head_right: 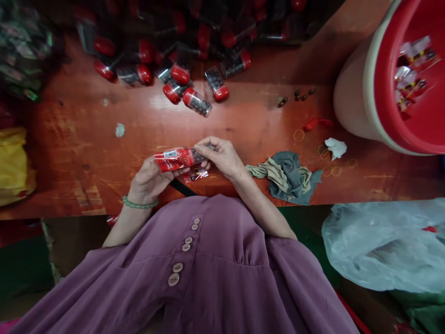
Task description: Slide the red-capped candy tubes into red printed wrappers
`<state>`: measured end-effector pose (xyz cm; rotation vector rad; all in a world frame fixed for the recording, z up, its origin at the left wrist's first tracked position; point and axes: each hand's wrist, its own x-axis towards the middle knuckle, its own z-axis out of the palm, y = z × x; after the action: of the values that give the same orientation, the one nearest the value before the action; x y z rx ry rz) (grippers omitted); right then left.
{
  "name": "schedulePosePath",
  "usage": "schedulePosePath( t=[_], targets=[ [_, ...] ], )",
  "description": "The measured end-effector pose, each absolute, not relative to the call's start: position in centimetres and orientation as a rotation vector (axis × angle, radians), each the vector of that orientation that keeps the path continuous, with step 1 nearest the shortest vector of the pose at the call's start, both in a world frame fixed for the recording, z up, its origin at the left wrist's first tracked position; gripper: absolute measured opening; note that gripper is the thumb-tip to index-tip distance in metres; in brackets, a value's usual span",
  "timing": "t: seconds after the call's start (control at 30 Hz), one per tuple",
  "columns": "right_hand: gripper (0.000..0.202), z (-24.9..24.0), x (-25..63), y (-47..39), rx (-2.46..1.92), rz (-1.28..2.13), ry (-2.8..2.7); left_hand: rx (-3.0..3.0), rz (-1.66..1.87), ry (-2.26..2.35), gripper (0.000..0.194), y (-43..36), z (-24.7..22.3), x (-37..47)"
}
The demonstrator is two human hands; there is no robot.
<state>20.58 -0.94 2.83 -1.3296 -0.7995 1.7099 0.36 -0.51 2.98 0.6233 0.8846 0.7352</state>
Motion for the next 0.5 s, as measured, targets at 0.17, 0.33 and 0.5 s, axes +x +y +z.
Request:
schedulePosePath(
  t=[0.17, 0.33, 0.5],
  targets=[
    [0.044, 2.2, 19.1, -1.1, -1.286, 1.703, -0.562, 0.524, 0.822, 0.982, 0.036, -1.4, 3.3, 2.1],
    [0.047, 2.5, 18.9, -1.6, -1.207, 1.769, -0.681, 0.509, 0.965, 1.133, 0.036, -0.9, 2.9, 3.3],
    [0.035, 2.6, 18.5, -2.4, -1.366, 1.413, -1.018, 0.532, 1.032, 1.243, 0.039, -0.7, 2.3, 3.9]
  ],
)
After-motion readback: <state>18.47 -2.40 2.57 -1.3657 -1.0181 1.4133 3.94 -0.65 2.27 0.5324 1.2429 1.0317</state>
